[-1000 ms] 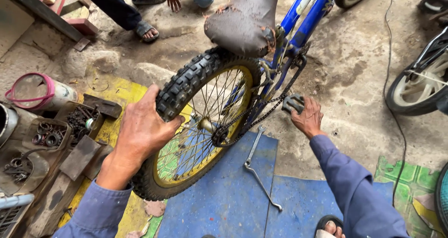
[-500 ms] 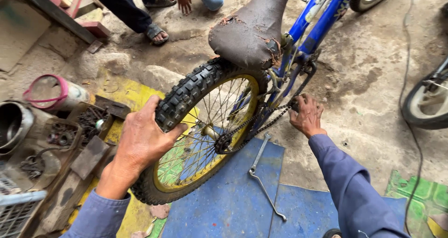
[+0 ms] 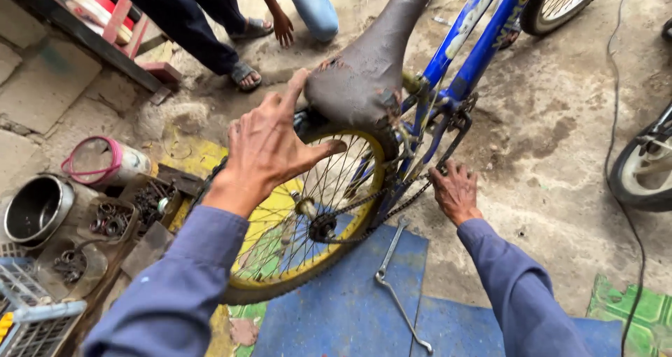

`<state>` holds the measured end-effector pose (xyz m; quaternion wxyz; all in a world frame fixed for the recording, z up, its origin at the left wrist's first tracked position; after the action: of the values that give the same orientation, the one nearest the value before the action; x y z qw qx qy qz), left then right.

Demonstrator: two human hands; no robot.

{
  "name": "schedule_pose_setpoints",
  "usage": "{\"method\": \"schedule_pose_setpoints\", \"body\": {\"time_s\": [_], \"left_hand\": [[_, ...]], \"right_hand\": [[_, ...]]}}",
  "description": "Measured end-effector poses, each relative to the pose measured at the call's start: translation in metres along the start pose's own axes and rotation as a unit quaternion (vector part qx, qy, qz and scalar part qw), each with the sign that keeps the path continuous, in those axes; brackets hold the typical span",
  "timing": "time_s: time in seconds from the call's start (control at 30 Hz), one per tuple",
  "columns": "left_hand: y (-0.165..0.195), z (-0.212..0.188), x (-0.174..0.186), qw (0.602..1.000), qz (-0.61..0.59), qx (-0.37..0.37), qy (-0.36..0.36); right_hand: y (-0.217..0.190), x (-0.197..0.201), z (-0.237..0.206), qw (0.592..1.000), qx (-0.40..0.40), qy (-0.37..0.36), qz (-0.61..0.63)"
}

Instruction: The person repairs the rear wheel of a blue bicycle, using a wrench to loosen and tighten the axle nuts while steadying the wheel by hand. They reposition the wheel in the frame, adjust the chain over the sprocket, and spin the wheel to check its movement.

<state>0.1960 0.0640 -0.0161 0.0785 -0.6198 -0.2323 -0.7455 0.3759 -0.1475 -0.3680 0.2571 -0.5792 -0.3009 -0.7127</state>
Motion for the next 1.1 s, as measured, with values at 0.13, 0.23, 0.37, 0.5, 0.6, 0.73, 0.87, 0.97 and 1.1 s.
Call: {"method": "schedule_pose_setpoints", "body": {"time_s": [0.13,0.23,0.37,0.5,0.6,0.73,0.87,0.97,1.1], "left_hand": [[0.004,0.004,-0.010,0.997,0.062,0.040,-0.027],[0.009,-0.002,-0.023,0.994,0.059,0.081,-0.046],[0.031,-0.005,-0.032,0.999,0.013,0.041,0.013],[0.040,-0.002,-0.035,0.999,0.043,0.021,0.013],[0.037,0.004,-0.040,0.996,0.065,0.052,-0.031],[0.039,0.016,-0.034,0.996,0.081,-0.004,0.043],[0.040,0.018,-0.034,0.984,0.128,-0.084,0.093],[0.037,0.021,-0.035,0.981,0.151,-0.097,0.077],[0.027,0.027,-0.028,0.985,0.158,-0.068,0.031]], "right_hand": [[0.006,0.015,0.002,0.998,0.013,0.064,0.022],[0.012,0.013,0.007,0.997,0.028,0.052,0.044],[0.024,0.007,0.016,0.989,0.040,0.020,0.143],[0.035,-0.007,0.023,0.958,0.043,-0.115,0.259],[0.040,0.001,0.029,0.952,0.082,-0.116,0.273],[0.045,0.019,0.037,0.933,0.115,-0.071,0.333],[0.051,0.024,0.045,0.921,0.131,-0.098,0.354],[0.058,0.029,0.051,0.898,0.151,-0.095,0.403],[0.073,-0.002,0.048,0.802,0.009,-0.285,0.524]]}}
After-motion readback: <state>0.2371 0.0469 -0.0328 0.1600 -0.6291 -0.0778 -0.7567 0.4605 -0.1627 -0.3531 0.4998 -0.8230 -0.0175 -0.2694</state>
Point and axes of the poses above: each hand's wrist, its own z-axis towards the middle knuckle, its own x-axis out of the back of the hand, y = z × x, the point moved 7 cm from there along z, towards the middle knuckle, and after that the axes turned 12 degrees about -z, right-handed, at the moved point
